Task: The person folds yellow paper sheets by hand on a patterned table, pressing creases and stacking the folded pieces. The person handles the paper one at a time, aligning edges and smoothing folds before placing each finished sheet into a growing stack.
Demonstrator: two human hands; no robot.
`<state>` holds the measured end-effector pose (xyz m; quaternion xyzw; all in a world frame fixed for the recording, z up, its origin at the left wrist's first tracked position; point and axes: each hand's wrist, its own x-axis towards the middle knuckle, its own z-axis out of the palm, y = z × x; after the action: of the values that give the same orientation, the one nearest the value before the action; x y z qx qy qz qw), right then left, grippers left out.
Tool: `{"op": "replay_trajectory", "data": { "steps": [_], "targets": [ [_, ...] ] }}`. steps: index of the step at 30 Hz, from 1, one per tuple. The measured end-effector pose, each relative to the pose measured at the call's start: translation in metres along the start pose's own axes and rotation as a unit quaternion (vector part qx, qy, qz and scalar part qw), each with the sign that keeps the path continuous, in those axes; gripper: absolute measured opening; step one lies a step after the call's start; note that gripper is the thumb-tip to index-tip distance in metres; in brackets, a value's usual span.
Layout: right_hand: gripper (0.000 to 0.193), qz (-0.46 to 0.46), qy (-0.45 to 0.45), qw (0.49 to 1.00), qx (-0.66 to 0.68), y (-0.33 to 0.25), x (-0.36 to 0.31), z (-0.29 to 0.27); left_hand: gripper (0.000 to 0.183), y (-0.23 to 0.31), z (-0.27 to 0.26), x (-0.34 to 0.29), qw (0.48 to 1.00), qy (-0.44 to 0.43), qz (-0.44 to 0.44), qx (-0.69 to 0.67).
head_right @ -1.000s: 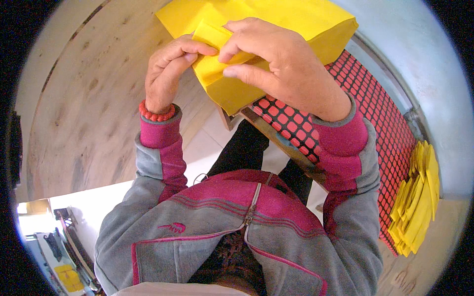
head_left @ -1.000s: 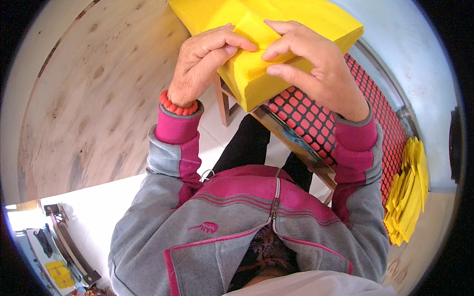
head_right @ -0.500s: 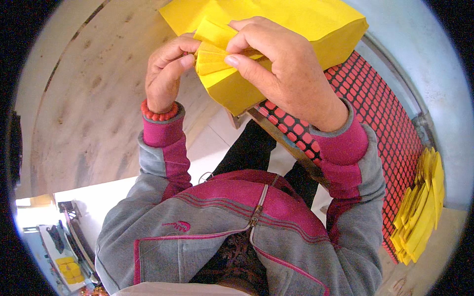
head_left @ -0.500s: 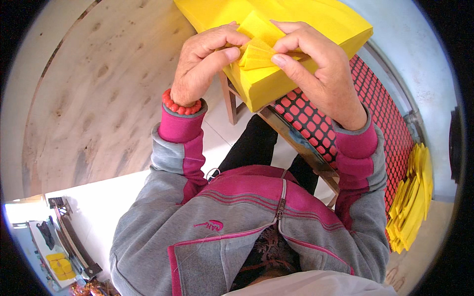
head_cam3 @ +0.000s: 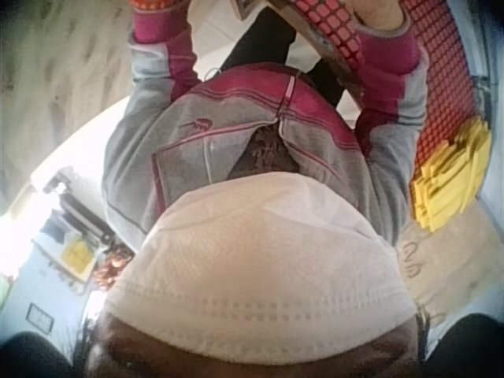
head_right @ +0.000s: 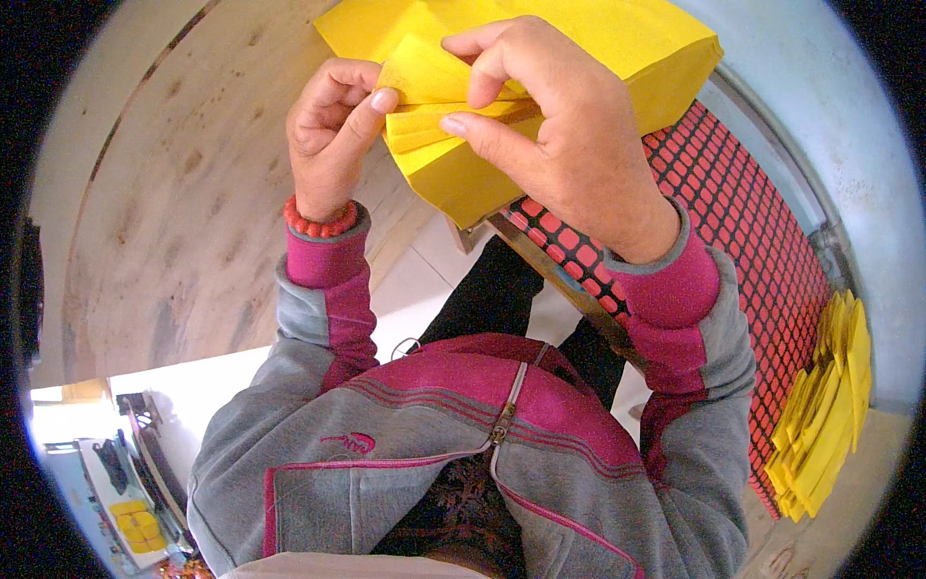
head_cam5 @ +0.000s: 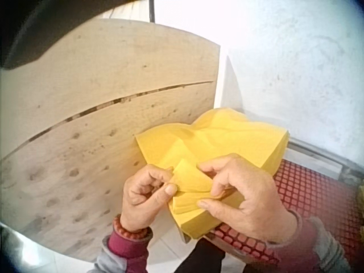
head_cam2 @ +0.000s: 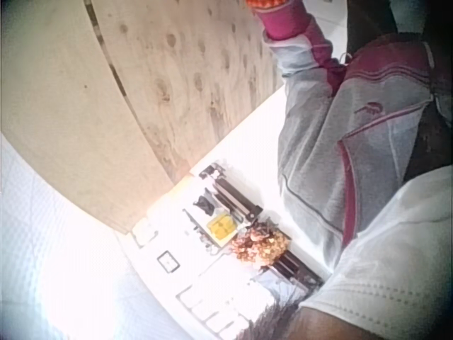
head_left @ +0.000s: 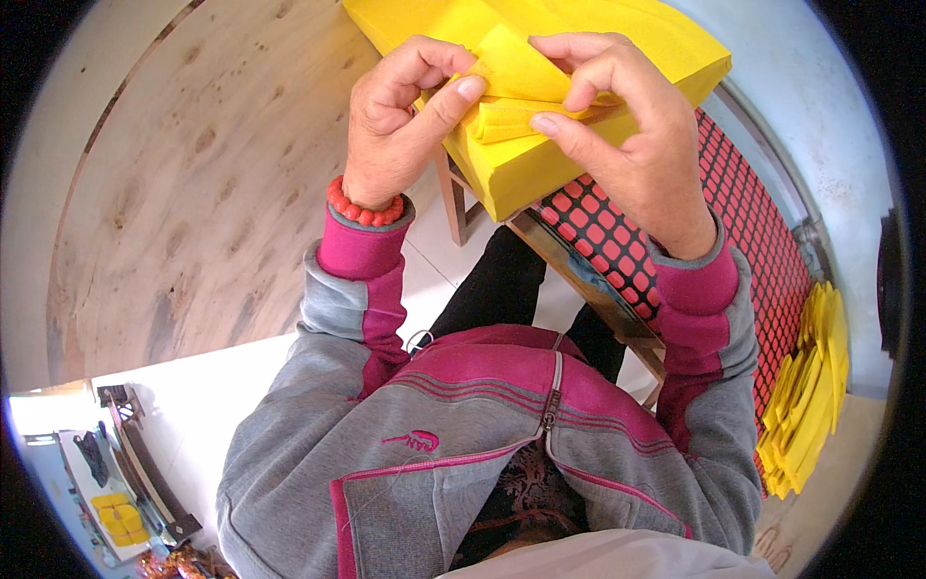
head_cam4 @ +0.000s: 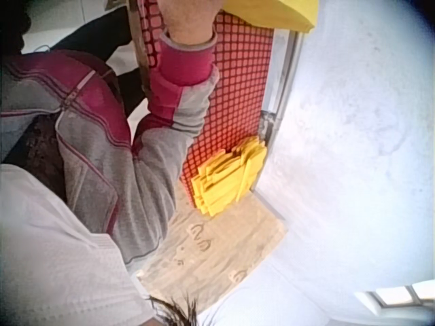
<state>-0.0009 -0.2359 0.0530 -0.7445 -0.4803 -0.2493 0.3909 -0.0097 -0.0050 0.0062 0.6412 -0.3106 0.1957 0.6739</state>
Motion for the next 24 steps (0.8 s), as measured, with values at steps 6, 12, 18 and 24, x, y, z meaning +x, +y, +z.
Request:
{"op": "replay_trajectory", "data": {
  "steps": [6, 12, 18, 24],
  "targets": [
    [0.011, -0.052, -0.020, 0.998, -0.020, 0.004, 0.001, 0.003, 0.015, -0.005, 0.005, 0.001, 0.999, 0.036, 0.032, -0.014],
    [0.011, -0.052, -0.005, 0.999, -0.012, 0.002, 0.001, 0.006, 0.009, -0.003, -0.003, 0.002, 0.999, 0.002, 0.042, -0.022],
    [0.011, -0.035, 0.005, 0.999, 0.008, 0.000, 0.001, 0.008, 0.012, 0.002, -0.014, 0.003, 0.998, -0.054, 0.024, 0.005],
    [0.012, -0.005, 0.013, 1.000, 0.025, 0.001, -0.001, 0.007, 0.009, -0.001, -0.012, 0.004, 0.997, -0.048, 0.029, 0.046]
  ]
}}
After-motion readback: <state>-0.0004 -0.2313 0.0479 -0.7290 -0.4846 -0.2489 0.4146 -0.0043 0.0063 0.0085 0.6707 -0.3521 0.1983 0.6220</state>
